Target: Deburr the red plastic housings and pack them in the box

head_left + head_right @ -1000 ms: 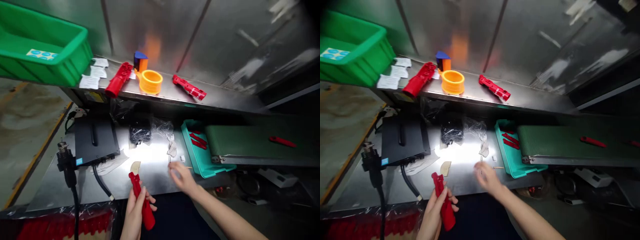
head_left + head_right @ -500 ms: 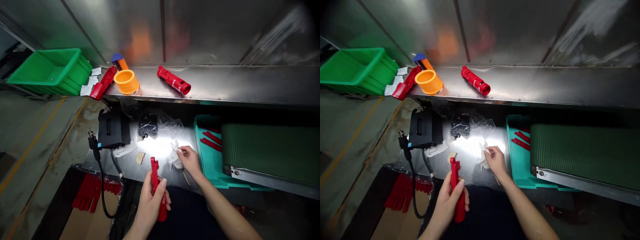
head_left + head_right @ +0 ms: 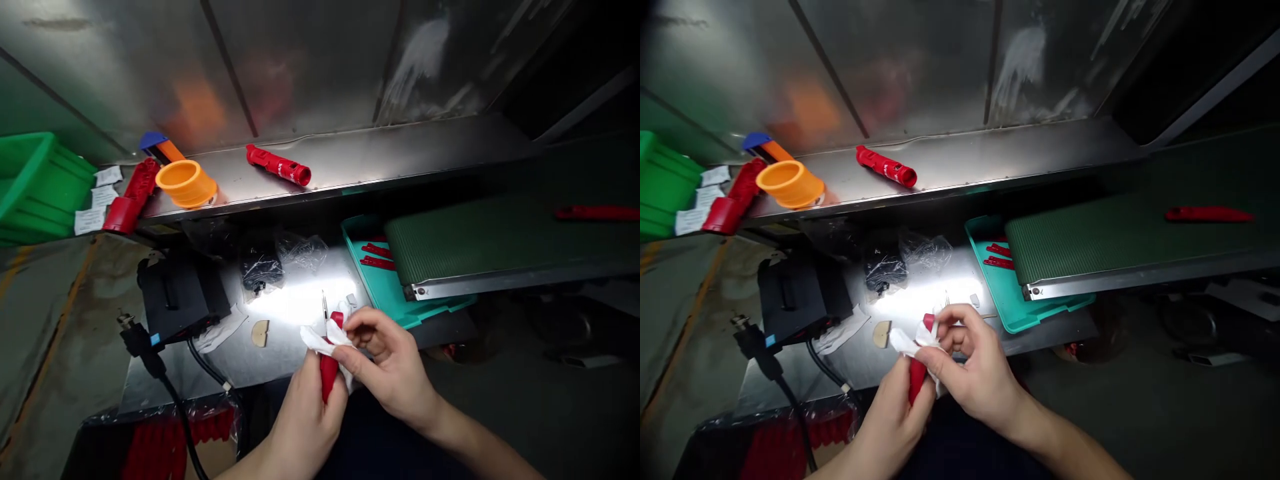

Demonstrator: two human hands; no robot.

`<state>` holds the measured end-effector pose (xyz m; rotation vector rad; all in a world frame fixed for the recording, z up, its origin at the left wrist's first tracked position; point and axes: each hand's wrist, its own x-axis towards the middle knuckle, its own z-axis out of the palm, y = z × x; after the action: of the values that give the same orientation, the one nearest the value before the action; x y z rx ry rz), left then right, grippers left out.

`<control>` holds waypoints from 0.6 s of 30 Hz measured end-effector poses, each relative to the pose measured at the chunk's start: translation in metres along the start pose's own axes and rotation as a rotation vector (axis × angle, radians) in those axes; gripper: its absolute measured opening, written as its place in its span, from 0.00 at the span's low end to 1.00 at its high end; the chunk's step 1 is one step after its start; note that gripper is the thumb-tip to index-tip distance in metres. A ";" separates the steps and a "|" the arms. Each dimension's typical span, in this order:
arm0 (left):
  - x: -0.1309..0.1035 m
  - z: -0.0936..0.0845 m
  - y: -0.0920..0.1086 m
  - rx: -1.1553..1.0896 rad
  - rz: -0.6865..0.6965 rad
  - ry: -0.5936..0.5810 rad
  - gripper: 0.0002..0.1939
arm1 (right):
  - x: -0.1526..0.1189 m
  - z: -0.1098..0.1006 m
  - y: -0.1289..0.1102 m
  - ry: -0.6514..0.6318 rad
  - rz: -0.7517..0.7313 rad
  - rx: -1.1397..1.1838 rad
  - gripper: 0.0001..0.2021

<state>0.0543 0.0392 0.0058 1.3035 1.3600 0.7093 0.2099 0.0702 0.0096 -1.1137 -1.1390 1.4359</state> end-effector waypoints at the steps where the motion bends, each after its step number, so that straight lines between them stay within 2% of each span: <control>1: -0.001 -0.002 -0.002 0.066 0.047 -0.024 0.09 | -0.001 0.003 0.000 -0.012 0.086 0.048 0.15; 3: -0.004 -0.005 -0.007 0.119 0.080 -0.081 0.12 | -0.001 0.010 -0.001 -0.025 0.187 0.060 0.20; 6: -0.009 -0.007 -0.011 0.083 0.064 -0.138 0.16 | -0.001 0.016 0.000 -0.020 0.180 0.017 0.14; 11: -0.016 -0.011 -0.004 0.010 0.017 -0.109 0.11 | 0.000 0.015 0.004 -0.069 0.225 0.160 0.20; 14: -0.019 -0.013 0.001 -0.019 -0.024 -0.092 0.12 | 0.002 0.011 0.005 -0.123 0.263 0.175 0.23; 18: -0.023 -0.012 0.002 -0.060 -0.058 -0.053 0.10 | 0.008 0.010 0.005 -0.197 0.313 0.158 0.20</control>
<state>0.0396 0.0207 0.0171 1.2227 1.3186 0.6664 0.1984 0.0768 0.0051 -1.0899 -0.9940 1.8798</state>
